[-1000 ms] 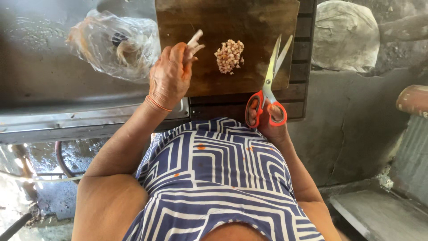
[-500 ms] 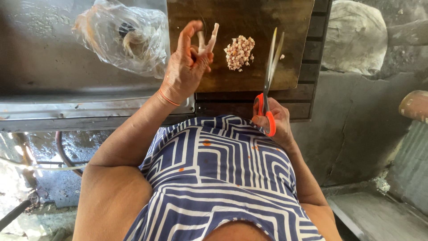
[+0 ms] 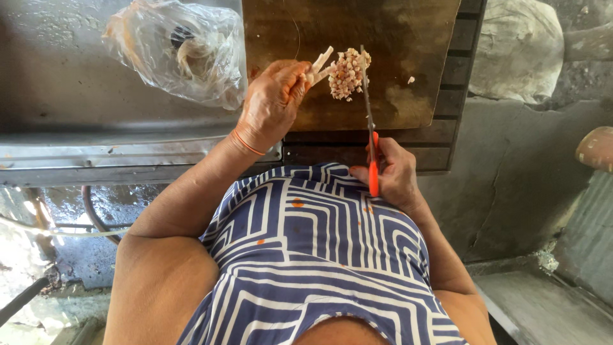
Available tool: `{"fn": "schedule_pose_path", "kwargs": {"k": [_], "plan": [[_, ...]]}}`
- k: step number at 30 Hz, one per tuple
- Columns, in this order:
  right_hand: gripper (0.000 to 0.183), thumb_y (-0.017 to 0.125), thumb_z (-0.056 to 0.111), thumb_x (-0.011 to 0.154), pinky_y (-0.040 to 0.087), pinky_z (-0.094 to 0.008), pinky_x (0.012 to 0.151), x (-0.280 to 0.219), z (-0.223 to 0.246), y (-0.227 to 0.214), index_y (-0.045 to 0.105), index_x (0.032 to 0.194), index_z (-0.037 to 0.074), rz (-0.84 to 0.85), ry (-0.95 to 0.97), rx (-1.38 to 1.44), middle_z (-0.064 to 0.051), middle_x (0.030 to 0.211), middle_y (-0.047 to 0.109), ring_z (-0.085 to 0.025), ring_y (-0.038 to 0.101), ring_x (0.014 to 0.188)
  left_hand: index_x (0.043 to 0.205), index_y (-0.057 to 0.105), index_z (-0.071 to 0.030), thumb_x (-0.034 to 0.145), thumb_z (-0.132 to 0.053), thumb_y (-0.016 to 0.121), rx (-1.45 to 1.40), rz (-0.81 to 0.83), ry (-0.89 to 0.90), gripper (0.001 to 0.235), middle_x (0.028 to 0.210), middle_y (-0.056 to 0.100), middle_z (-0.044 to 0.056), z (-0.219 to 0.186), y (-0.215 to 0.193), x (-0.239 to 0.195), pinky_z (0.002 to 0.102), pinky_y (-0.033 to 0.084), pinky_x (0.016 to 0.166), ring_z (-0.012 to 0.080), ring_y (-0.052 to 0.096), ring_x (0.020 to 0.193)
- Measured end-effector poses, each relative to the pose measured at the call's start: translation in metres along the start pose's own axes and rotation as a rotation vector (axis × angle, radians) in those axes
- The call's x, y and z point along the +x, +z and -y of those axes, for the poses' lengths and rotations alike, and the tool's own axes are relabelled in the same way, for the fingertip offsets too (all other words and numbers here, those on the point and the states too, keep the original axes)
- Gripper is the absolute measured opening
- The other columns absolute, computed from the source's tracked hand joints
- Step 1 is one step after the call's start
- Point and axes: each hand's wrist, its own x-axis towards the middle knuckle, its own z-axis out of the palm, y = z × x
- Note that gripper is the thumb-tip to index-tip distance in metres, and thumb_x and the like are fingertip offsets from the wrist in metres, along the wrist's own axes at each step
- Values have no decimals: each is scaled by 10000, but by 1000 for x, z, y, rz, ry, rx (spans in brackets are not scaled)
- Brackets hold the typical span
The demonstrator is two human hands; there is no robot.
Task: The person uses red-handled scissors to trim the tips of chicken feet on a wooden cutting board. They repeatedly pick up chicken feet, cut the nails, and place the trimmed parts into a plastic bag. The person also gathers the cut nails from the board and adds them to the bag.
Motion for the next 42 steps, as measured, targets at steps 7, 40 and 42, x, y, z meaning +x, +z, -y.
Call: {"fn": "schedule_pose_path", "kwargs": {"k": [7, 40, 42], "plan": [[577, 951, 353, 704, 502, -392, 619, 6, 18, 1, 650, 1043, -4, -61, -159, -362, -102, 804, 617, -258, 619, 681, 1270, 658, 44, 965, -5, 608, 95, 3, 137, 313, 1221, 645, 237, -4, -3, -2, 425, 575, 907, 409, 676, 1050], [643, 934, 498, 631, 494, -432, 654, 23, 28, 22, 585, 885, 21, 158, 108, -240, -146, 753, 646, -321, 627, 690, 1021, 656, -7, 915, -85, 689, 586, 3, 339, 135, 1141, 617, 150, -34, 21, -6, 372, 579, 721, 285, 646, 954], [564, 927, 416, 638, 502, -418, 634, 22, 24, 25, 594, 879, 31, 159, 136, -173, -141, 745, 646, -293, 626, 667, 993, 649, -18, 925, -90, 689, 569, 14, 316, 107, 1127, 615, 142, -32, 21, -8, 381, 579, 728, 280, 646, 948]]}}
